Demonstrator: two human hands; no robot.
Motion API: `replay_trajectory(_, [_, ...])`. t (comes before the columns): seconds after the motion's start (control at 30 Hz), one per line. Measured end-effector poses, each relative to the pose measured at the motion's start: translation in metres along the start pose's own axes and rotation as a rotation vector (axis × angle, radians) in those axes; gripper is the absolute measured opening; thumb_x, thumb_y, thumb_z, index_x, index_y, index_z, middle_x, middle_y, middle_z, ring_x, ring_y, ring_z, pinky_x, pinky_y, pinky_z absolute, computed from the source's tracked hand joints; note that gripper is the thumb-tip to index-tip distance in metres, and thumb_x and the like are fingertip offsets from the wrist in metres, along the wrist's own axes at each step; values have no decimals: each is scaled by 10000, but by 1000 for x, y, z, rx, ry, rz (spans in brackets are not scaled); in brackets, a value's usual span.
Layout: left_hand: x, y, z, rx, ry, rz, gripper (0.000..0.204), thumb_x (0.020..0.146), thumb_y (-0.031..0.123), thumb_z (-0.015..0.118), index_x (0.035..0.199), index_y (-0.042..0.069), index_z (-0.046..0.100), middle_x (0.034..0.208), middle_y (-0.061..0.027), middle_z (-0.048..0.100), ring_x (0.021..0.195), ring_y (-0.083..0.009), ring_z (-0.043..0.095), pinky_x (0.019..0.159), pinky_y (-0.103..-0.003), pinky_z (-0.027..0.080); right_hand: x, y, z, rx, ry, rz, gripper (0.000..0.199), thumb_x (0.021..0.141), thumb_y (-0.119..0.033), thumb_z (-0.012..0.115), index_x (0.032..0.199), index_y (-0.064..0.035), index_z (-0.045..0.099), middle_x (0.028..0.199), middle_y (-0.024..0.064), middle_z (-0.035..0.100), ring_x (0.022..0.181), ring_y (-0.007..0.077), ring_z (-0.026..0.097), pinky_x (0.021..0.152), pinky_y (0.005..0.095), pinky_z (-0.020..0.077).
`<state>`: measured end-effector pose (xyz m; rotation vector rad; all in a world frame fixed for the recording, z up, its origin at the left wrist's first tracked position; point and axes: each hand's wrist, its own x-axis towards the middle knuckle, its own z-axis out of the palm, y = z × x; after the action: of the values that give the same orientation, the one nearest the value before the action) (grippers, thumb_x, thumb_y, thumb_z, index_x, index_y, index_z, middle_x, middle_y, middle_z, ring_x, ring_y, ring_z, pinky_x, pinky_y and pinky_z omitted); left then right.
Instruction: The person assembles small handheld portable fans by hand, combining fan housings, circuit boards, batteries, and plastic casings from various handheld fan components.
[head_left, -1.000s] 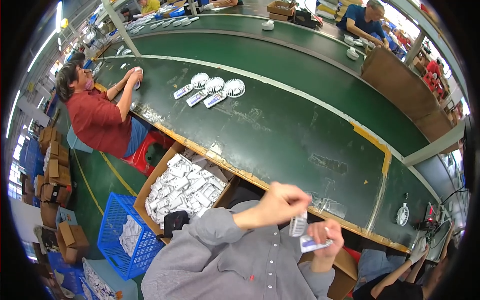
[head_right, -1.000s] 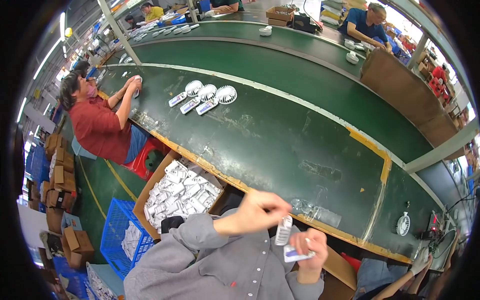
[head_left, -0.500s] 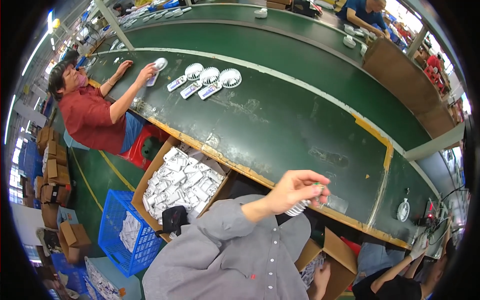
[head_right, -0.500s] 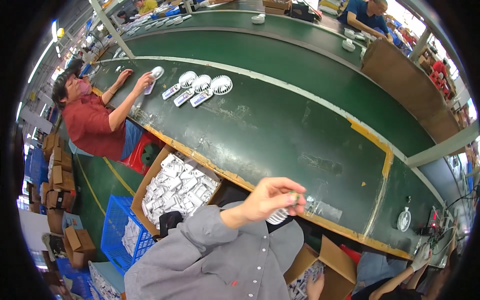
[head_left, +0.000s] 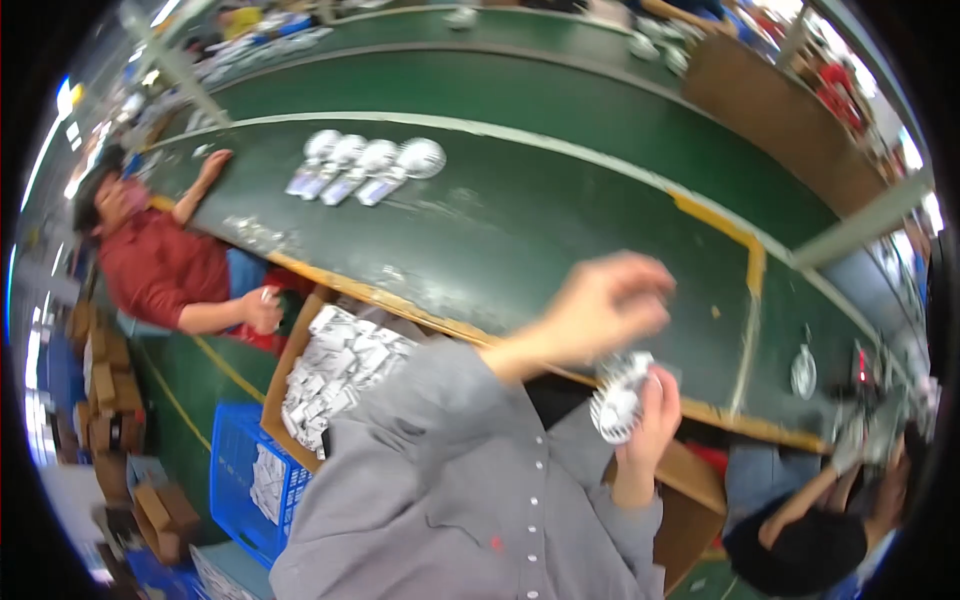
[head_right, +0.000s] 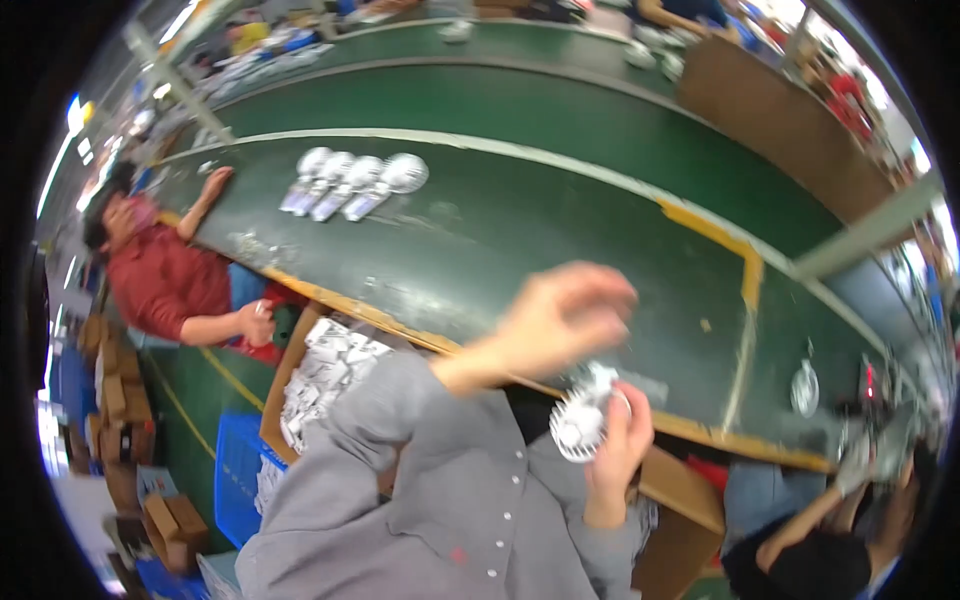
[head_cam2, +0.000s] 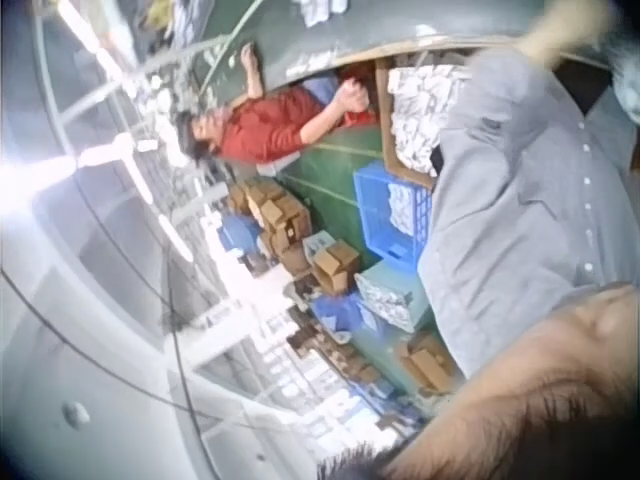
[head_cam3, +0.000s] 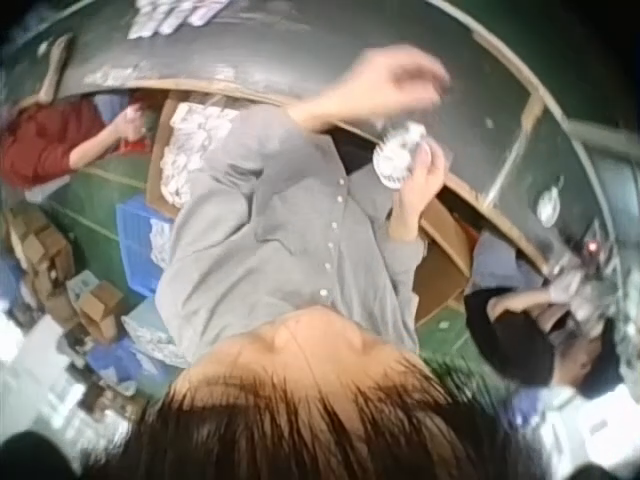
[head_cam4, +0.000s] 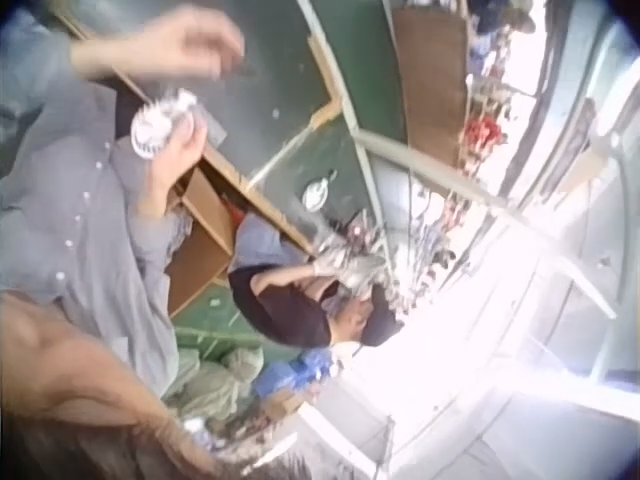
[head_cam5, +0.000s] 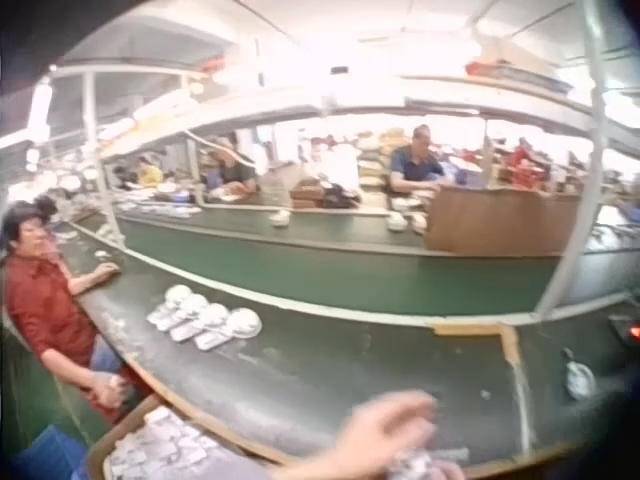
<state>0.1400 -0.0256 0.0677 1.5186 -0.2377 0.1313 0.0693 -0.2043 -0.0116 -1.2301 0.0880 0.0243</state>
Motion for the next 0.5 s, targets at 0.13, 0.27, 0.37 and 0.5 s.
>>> replay_trajectory(0.13, [46,-57,-142,829,350,213,375,788,165,702,1132,27,646,1087,-177,653,1018,-312,633,882,-389,510,19,-12,-11,396,16,327,300,1021,-209,463,1215,-5,567,1146,134,657,917,214,661,788,311,547])
replay_trajectory(0.27, [13,-125,-379,1496,511,62,608,867,328,652,1348,-2,479,1321,-252,531,1211,-394,516,1018,-442,414,26,-14,-32,930,-237,365,341,933,-231,573,1216,-41,569,1262,144,588,1125,265,560,940,380,473])
replay_trajectory(0.37, [-19,-150,-426,1707,460,-356,652,915,462,555,1363,-3,461,1418,-251,439,1271,-445,442,1054,-469,375,32,-15,-41,1052,-281,279,340,914,-246,596,1191,-49,575,1127,103,578,992,235,566,834,331,494])
replay_trajectory(0.5, [1,-166,-357,1799,382,-252,474,941,304,534,1358,85,473,1316,-162,517,1161,-389,521,936,-480,464,35,-13,-69,1203,-244,323,327,929,-241,572,1187,-40,576,1098,95,569,983,220,560,803,302,508])
